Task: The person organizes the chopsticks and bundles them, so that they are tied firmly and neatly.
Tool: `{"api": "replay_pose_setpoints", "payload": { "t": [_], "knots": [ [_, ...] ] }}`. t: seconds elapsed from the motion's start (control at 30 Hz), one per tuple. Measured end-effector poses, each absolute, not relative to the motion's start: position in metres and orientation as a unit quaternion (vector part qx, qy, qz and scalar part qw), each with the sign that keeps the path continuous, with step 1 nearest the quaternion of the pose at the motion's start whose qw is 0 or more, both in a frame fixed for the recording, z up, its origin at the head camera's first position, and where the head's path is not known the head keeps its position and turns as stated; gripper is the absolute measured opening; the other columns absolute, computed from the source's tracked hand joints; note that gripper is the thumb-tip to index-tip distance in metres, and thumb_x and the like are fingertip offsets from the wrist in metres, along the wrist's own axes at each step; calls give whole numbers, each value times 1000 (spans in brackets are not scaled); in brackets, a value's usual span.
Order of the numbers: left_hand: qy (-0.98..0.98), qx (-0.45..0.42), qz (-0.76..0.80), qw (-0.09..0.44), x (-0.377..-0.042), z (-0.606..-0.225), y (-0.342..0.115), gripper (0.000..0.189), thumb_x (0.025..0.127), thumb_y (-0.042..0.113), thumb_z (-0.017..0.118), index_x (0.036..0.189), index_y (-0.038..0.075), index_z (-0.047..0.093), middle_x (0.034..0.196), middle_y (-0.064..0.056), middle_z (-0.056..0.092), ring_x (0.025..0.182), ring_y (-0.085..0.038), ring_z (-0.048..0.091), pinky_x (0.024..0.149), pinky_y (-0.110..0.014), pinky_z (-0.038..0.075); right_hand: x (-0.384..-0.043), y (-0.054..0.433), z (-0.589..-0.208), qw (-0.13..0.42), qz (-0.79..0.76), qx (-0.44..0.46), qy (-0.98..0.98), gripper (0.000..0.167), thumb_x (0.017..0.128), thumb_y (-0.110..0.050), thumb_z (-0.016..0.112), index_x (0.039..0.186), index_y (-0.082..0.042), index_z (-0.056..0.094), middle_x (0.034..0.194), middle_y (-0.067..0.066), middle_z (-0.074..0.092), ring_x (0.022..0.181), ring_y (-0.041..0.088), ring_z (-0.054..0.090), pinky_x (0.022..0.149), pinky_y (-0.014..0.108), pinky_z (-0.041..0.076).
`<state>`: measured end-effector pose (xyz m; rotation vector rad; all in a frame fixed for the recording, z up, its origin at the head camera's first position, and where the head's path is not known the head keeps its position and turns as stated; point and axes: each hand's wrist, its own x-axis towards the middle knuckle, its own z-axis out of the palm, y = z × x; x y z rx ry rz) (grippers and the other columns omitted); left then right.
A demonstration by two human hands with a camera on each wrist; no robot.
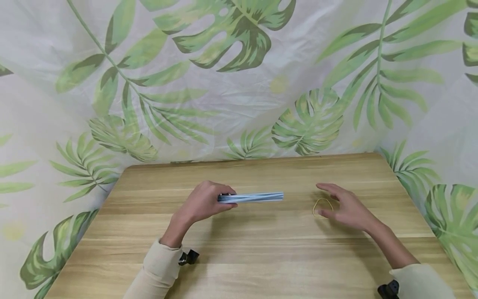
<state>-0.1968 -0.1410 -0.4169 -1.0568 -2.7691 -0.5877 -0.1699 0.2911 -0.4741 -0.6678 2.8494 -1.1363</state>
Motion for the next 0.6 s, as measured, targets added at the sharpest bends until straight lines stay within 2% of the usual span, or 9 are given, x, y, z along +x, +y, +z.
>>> {"api": "replay_pose_setpoints", "payload": {
  "t": [0.17, 0.23, 0.37, 0.6],
  "knots": [
    [-915, -350, -189, 62, -197, -418, -142, 18, 87, 29, 92, 101, 20, 83, 89, 10, 80, 66, 1, 58, 64, -22, 51, -175, 295, -480, -7, -339, -224, 914, 66, 89, -19, 90, 145, -1, 63, 146, 21, 66, 131, 43, 64, 102, 16, 49],
    [-915, -350, -188, 63, -198, -418, -143, 18, 87, 29, 92, 101, 20, 83, 89, 10, 80, 66, 1, 58, 64, -22, 51, -177, 296, -482, -5, -326, -229, 917, 63, 89, -21, 90, 144, -2, 65, 144, 20, 68, 130, 43, 66, 101, 14, 47],
    [-916, -349, -188, 61, -198, -418, -143, 18, 87, 29, 92, 101, 20, 83, 89, 10, 80, 67, 1, 58, 65, -22, 51, -183, 297, -485, -2, -311, -235, 921, 58, 89, -21, 90, 139, -2, 69, 136, 17, 73, 126, 41, 68, 99, 17, 51],
    [-917, -346, -191, 53, -197, -417, -143, 18, 87, 28, 92, 101, 19, 83, 89, 9, 80, 67, 1, 58, 65, -22, 51, -192, 296, -488, -1, -302, -228, 926, 44, 90, -10, 87, 132, -3, 75, 125, 11, 79, 119, 35, 74, 93, 29, 60]
  ]
}}
